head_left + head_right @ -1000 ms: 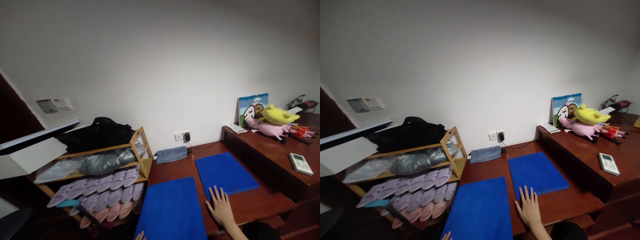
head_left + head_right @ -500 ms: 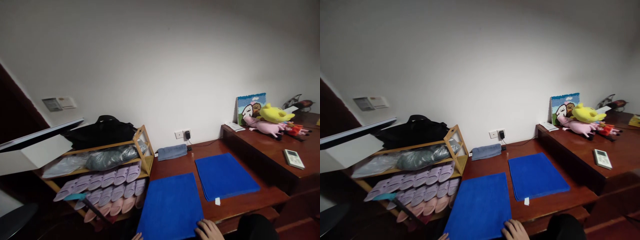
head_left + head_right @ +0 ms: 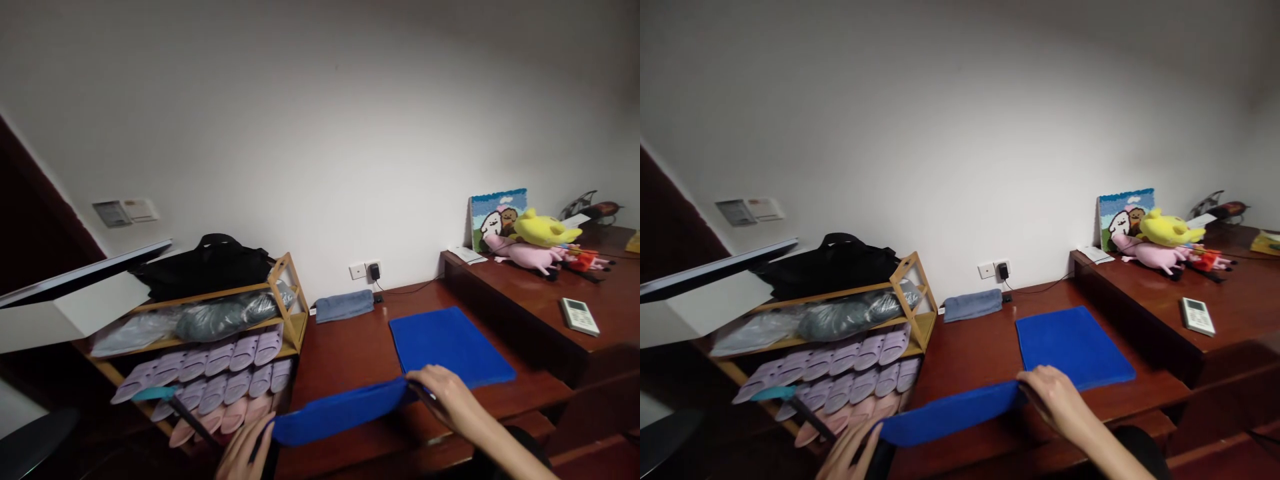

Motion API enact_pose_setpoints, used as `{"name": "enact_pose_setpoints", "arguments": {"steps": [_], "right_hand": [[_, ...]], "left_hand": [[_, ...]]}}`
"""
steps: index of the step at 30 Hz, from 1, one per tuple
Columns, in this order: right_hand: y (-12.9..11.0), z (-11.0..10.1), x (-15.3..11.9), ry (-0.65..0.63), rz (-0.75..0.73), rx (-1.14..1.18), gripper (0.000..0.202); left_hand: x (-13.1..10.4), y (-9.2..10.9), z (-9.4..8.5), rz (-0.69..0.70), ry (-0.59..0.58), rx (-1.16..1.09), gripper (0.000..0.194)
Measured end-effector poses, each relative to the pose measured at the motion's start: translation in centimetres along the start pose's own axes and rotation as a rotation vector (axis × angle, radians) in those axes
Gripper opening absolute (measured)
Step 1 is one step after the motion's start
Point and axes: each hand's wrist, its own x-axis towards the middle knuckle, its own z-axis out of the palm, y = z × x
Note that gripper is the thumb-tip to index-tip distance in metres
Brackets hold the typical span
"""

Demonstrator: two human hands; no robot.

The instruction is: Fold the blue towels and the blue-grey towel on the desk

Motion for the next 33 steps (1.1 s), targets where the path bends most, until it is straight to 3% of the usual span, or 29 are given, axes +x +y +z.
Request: {"name": "enact_pose_setpoints", "arguments": {"steps": [3,7,10,12,15,19,23,27,30,33], "right_hand": [[-0.4,-6.1,0.9,0.058,0.024,0.038,0.03],[-0.3,-12.8,-1.1,0.114,0.089,0.093,0.025],[1.0,-16.0,-3.8,0.134,0.172,0.081,0.025],[2.4,-17.1,-5.2,0.126,0.241,0.088,0.028],[5.4,-17.9,-5.7,0.09,0.316,0.126,0.034],[10.6,-18.7,-2.6,0.039,0.385,0.171,0.044],[15.8,-20.4,3.0,0.163,0.37,0.077,0.046],[19.1,-22.1,7.4,0.33,0.378,-0.053,0.037],[20.9,-21.9,7.2,0.397,0.364,-0.058,0.035],[23.2,-19.6,3.5,0.388,0.359,-0.033,0.036]], "left_hand": [[6.0,1.6,-1.8,-0.137,-0.011,-0.157,0.032],[12.6,4.3,-4.5,-0.278,-0.101,-0.417,0.032],[16.2,6.5,-5.4,-0.281,-0.224,-0.571,0.034],[18.1,8.0,-4.9,-0.263,-0.328,-0.659,0.032],[20.8,9.9,-2.5,-0.22,-0.473,-0.763,0.03],[25.5,11.5,2.6,-0.182,-0.544,-0.826,0.03],[32.2,12.6,7.1,-0.137,-0.388,-0.694,0.032],[37.4,13.8,9.8,-0.13,-0.189,-0.544,0.033],[37.7,15.2,11.2,-0.131,-0.129,-0.497,0.035],[33.8,17.7,13.2,-0.092,-0.122,-0.452,0.035]]}}
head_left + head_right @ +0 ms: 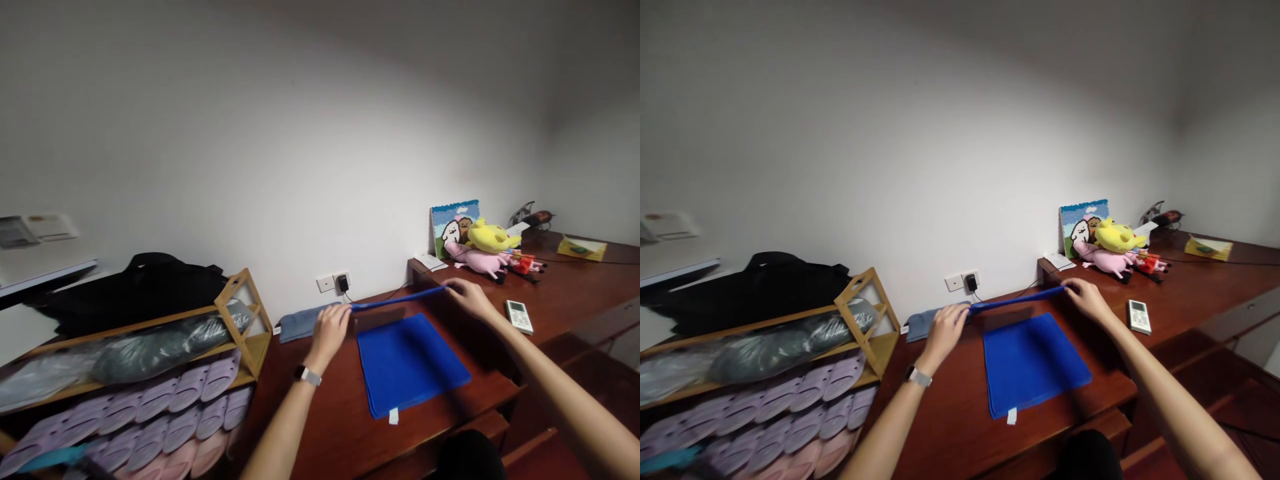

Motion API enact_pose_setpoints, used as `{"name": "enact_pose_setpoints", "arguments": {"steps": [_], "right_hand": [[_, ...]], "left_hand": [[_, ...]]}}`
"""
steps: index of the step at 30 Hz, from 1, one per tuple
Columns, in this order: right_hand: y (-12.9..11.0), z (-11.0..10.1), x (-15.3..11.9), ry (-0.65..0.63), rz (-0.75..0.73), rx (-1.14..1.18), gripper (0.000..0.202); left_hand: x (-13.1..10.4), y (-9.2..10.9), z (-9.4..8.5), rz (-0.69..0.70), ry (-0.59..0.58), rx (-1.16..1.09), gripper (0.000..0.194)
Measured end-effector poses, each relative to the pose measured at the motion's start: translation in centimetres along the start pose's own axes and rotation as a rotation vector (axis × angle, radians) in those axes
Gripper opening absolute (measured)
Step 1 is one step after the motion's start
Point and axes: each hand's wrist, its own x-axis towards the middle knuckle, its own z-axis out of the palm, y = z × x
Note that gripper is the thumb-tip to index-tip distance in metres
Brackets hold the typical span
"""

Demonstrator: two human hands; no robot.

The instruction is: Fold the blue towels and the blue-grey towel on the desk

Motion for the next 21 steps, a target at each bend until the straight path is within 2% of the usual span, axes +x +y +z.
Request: {"name": "enact_pose_setpoints", "arguments": {"steps": [3,7,9,10,12,16,18,21], "right_hand": [[4.8,2.4,-6.4,-0.052,0.067,0.0,0.036],[10.9,7.2,-16.0,-0.157,0.175,0.014,0.037],[13.0,9.2,-19.4,-0.197,0.206,0.015,0.034],[13.6,9.9,-20.6,-0.197,0.215,0.011,0.033],[14.3,10.6,-21.5,-0.18,0.21,0.0,0.031],[14.1,10.2,-20.6,-0.146,0.177,-0.014,0.029],[13.9,10.0,-20.2,-0.153,0.179,-0.026,0.028],[14.0,10.0,-20.6,-0.23,0.211,-0.063,0.028]], "left_hand": [[-7.1,0.8,5.3,0.08,-0.088,0.099,0.038],[-17.7,1.5,13.5,0.126,-0.241,0.206,0.042],[-21.3,1.5,16.4,0.151,-0.207,0.232,0.038],[-22.4,1.4,17.3,0.153,-0.171,0.242,0.037],[-23.2,1.2,18.0,0.158,-0.095,0.251,0.036],[-22.0,0.8,17.1,0.195,-0.009,0.257,0.034],[-21.5,0.9,16.6,0.212,-0.034,0.242,0.033],[-21.8,1.3,16.2,0.234,-0.146,0.159,0.03]]}}
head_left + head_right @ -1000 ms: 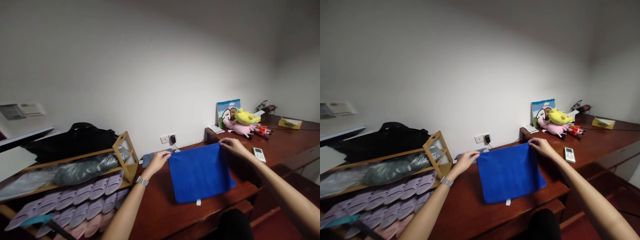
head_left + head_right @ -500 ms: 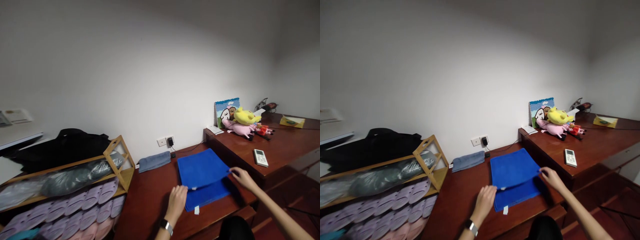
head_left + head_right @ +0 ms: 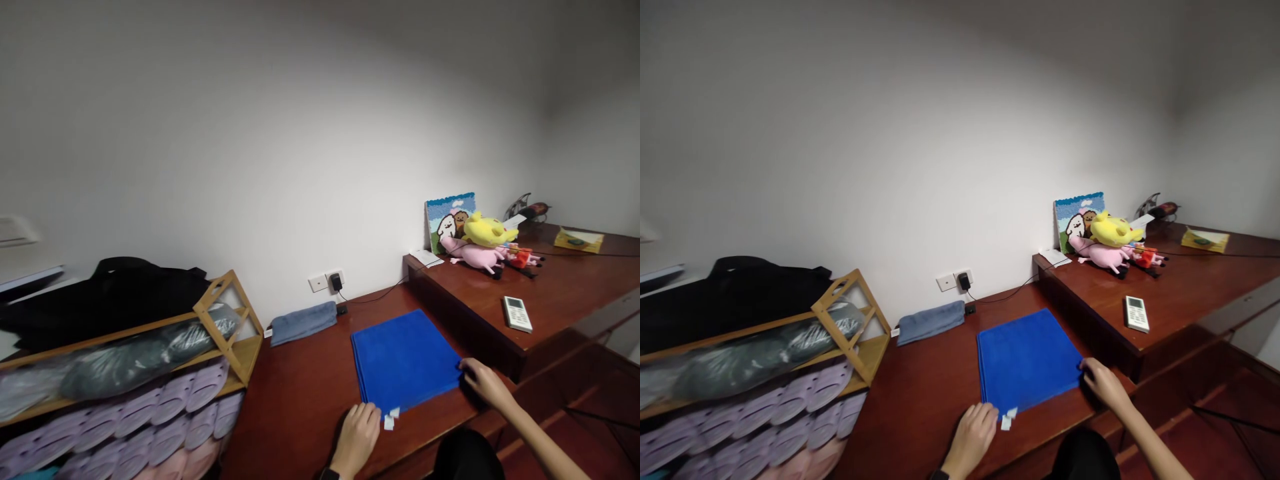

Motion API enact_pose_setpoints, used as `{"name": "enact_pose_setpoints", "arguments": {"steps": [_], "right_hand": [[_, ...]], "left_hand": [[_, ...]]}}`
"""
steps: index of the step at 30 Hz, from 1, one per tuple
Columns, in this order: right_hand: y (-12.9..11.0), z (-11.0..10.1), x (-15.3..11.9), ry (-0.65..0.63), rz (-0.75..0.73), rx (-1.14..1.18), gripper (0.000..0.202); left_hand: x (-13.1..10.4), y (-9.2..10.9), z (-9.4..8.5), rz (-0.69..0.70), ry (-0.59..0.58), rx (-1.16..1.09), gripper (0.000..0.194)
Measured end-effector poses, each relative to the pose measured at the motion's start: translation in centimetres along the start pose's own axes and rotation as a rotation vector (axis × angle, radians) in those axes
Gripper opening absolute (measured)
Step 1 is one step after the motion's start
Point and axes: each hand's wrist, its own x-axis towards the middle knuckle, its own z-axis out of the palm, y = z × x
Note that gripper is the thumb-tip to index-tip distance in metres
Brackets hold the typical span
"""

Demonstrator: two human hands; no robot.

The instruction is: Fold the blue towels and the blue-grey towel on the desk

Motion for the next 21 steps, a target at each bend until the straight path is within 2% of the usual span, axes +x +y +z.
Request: {"name": "enact_pose_setpoints", "arguments": {"steps": [3,5,8,11,14,16,19,21], "right_hand": [[0.3,0.4,-0.6,-0.047,0.034,-0.078,0.029],[-0.1,0.5,-0.7,-0.019,0.031,-0.171,0.029],[-2.2,0.9,0.1,0.046,-0.009,-0.272,0.033],[-6.1,2.4,1.9,0.042,-0.065,-0.276,0.041],[-10.8,5.6,4.4,-0.065,-0.086,-0.303,0.048],[-13.6,8.3,6.2,-0.16,-0.046,-0.351,0.053],[-15.8,12.6,8.6,-0.29,0.111,-0.427,0.064],[-15.9,15.0,9.7,-0.337,0.204,-0.47,0.069]], "left_hand": [[-0.5,0.5,-0.4,-0.063,-0.061,-0.102,0.027],[-0.6,0.4,-0.8,-0.126,-0.075,-0.148,0.025],[-1.1,-1.3,-1.5,-0.195,-0.085,-0.161,0.025],[-2.4,-5.5,-1.9,-0.29,-0.069,-0.103,0.031],[-5.0,-11.8,-2.4,-0.398,-0.044,-0.013,0.033],[-7.1,-16.3,-2.8,-0.465,-0.041,0.045,0.034],[-10.1,-21.4,-3.3,-0.56,-0.051,0.109,0.038],[-11.5,-23.2,-3.2,-0.608,-0.045,0.126,0.041]]}}
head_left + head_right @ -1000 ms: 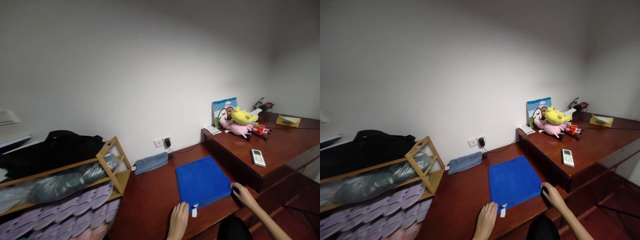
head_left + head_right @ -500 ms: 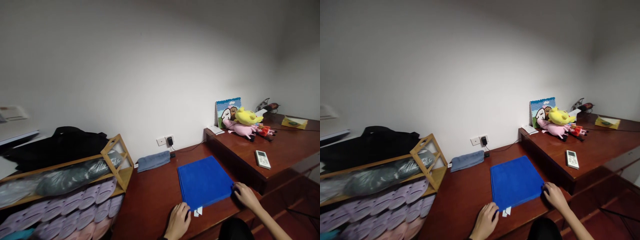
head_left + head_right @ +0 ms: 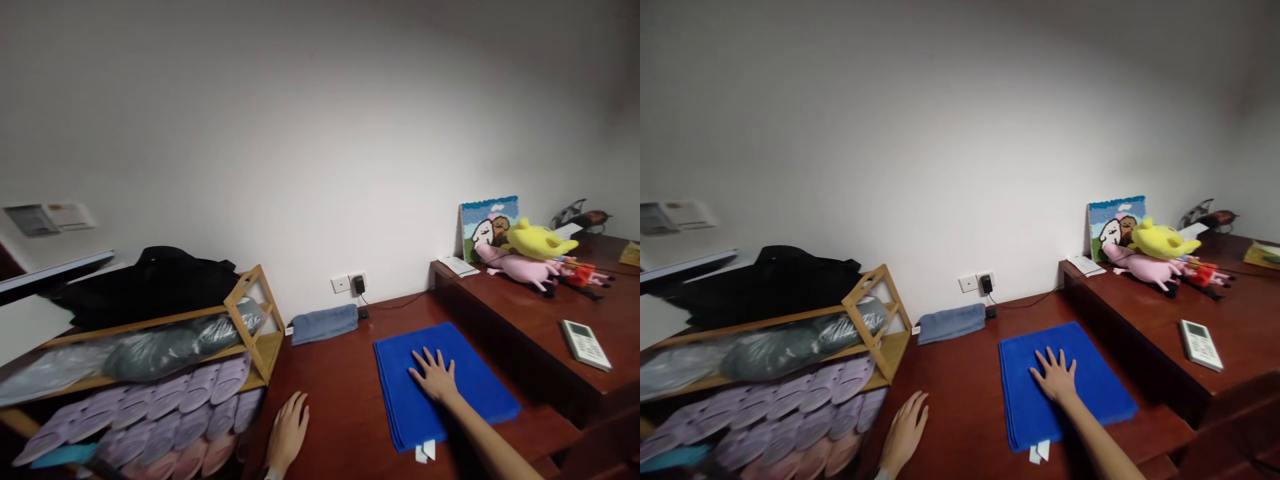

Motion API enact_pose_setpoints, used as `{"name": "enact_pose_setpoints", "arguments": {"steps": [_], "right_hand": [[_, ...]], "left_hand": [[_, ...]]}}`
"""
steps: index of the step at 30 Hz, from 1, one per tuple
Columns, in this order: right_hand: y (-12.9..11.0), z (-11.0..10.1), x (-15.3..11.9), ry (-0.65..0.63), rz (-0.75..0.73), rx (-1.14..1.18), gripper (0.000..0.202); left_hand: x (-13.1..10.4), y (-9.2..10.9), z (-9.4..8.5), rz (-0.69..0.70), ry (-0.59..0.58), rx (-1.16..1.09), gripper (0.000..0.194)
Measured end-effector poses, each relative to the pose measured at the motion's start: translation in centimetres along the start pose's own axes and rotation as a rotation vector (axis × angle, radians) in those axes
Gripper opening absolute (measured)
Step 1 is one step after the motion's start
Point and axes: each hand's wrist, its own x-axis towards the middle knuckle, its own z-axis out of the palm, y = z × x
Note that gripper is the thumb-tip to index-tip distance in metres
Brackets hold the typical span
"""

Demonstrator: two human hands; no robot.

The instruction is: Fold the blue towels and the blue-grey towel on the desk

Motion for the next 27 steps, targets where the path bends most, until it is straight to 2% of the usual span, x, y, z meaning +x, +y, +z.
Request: {"name": "enact_pose_setpoints", "arguments": {"steps": [4,7,13,16,18,20,22,25,27], "right_hand": [[0.2,2.5,3.3,0.016,0.027,-0.064,0.07],[1.1,3.0,6.7,0.013,0.027,-0.074,0.07],[2.7,2.2,15.3,-0.028,0.06,-0.087,0.07],[2.9,0.8,19.2,-0.058,0.046,-0.085,0.069],[2.4,-0.3,20.6,-0.094,0.06,-0.081,0.068],[1.6,-0.9,20.7,-0.094,0.082,-0.088,0.066],[0.8,-0.5,19.2,-0.017,0.08,-0.102,0.066],[0.4,1.7,15.2,0.118,0.025,-0.109,0.068],[0.5,3.1,12.9,0.12,0.015,-0.098,0.069]], "left_hand": [[-0.7,-1.3,1.3,-0.023,0.034,-0.022,0.043],[-1.0,-1.6,2.0,-0.028,0.038,-0.045,0.043],[-1.2,-2.7,2.2,-0.047,-0.026,-0.056,0.041],[-1.3,-2.9,2.2,-0.054,-0.041,-0.05,0.039],[-1.4,-2.8,2.2,-0.052,-0.037,-0.04,0.039],[-1.5,-2.8,2.2,-0.045,-0.033,-0.027,0.039],[-1.6,-2.8,2.2,-0.041,-0.034,-0.017,0.039],[-1.6,-2.7,2.4,-0.044,-0.034,-0.014,0.039],[-1.6,-2.5,2.3,-0.05,-0.028,-0.018,0.039]]}}
